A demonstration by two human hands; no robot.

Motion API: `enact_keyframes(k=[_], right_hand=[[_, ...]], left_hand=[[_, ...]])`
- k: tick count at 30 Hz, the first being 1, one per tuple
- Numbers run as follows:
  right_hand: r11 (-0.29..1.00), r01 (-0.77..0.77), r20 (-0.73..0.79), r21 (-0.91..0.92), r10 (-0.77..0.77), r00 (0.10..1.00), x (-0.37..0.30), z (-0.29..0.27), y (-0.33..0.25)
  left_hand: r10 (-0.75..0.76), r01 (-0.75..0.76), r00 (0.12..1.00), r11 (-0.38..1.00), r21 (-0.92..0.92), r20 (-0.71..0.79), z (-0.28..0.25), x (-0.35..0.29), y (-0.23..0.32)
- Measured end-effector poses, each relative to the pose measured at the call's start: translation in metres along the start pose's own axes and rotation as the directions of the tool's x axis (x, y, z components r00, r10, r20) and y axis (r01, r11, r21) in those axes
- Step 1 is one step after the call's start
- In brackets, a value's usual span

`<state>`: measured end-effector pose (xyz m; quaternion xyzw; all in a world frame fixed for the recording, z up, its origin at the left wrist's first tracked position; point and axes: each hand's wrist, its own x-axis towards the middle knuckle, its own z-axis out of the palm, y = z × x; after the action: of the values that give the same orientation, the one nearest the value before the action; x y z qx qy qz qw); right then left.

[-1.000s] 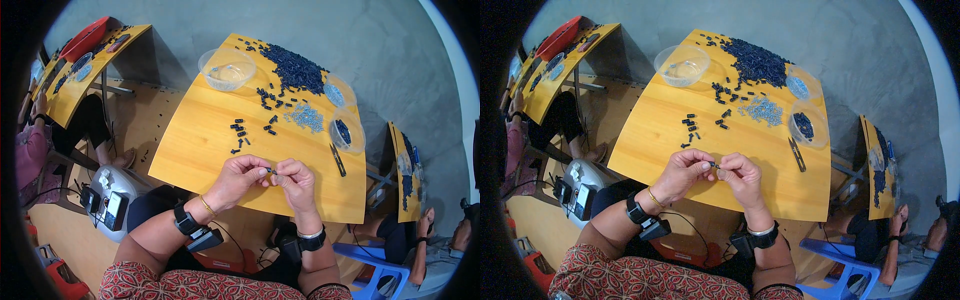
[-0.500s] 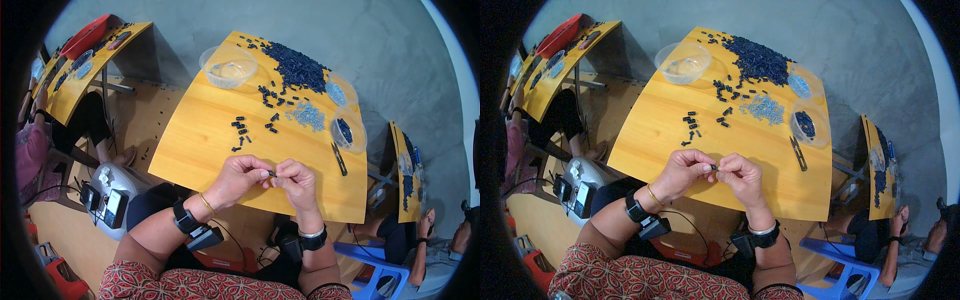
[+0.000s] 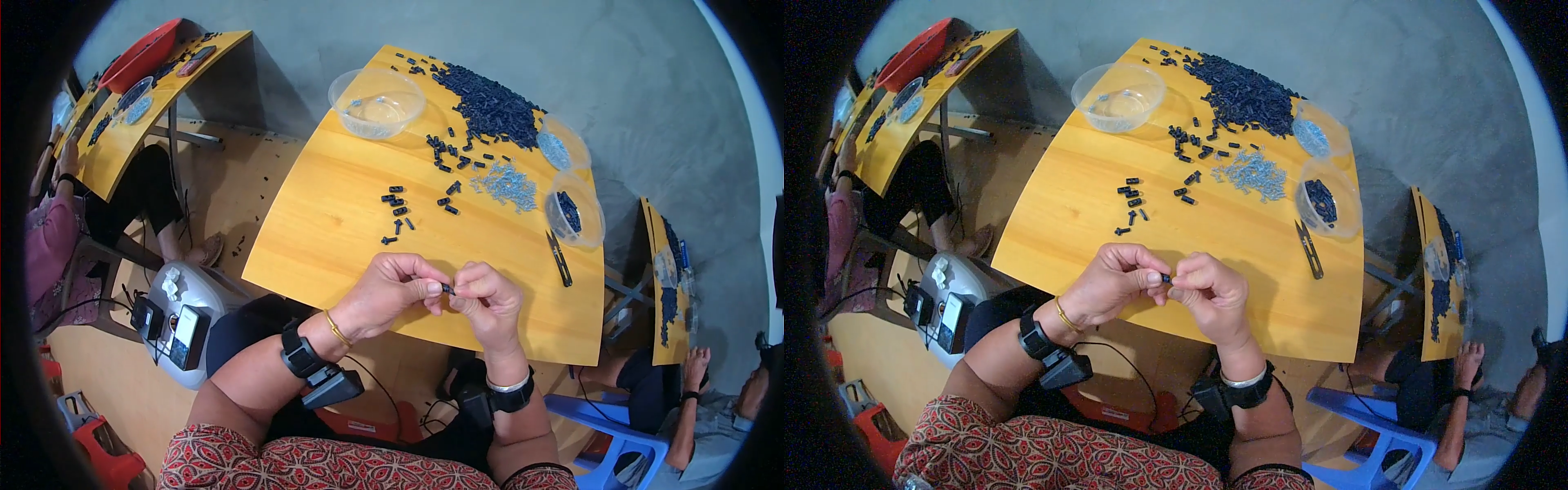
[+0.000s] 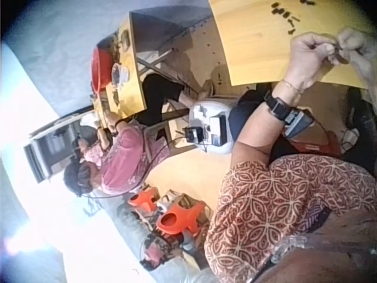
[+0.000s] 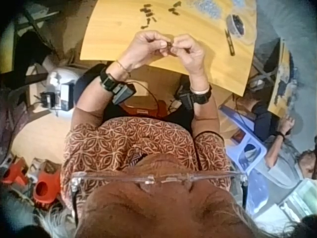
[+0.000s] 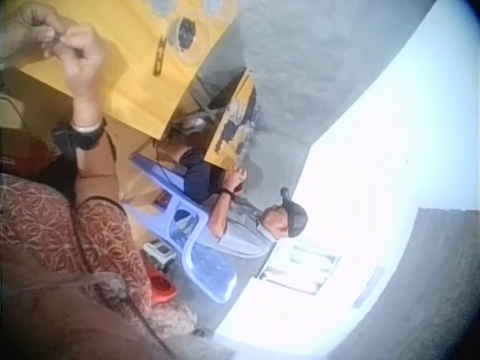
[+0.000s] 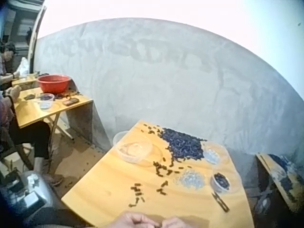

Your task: The person picks up a black plastic piece and a small metal pin, inserts the pin into the plastic piece, and then uses shears to trim the end of the pin before placing the assembled component onto the table.

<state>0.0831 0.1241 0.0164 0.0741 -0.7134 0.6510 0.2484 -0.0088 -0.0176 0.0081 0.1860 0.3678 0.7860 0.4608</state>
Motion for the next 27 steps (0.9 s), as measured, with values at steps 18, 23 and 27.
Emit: enact_keyframes(k=[18, 23, 27], right_hand=[[0.999, 0.014, -0.024, -0.045, -0.015, 1.0, 0.0, 0.013, -0.008], [0.999, -0.006, -0.039, -0.053, 0.004, 0.999, -0.001, 0.013, -0.007], [0.999, -0.032, -0.057, -0.034, 0.03, 0.998, -0.003, 0.013, -0.005]], left_hand=[[-0.014, 0.011, 1.0, 0.992, -0.126, -0.024, -0.002, 0.001, -0.003], [-0.022, 0.018, 0.999, 0.991, -0.134, -0.027, -0.002, 0.001, -0.001], [-0.023, 0.019, 0.999, 0.989, -0.149, -0.025, -0.001, 0.001, 0.0]])
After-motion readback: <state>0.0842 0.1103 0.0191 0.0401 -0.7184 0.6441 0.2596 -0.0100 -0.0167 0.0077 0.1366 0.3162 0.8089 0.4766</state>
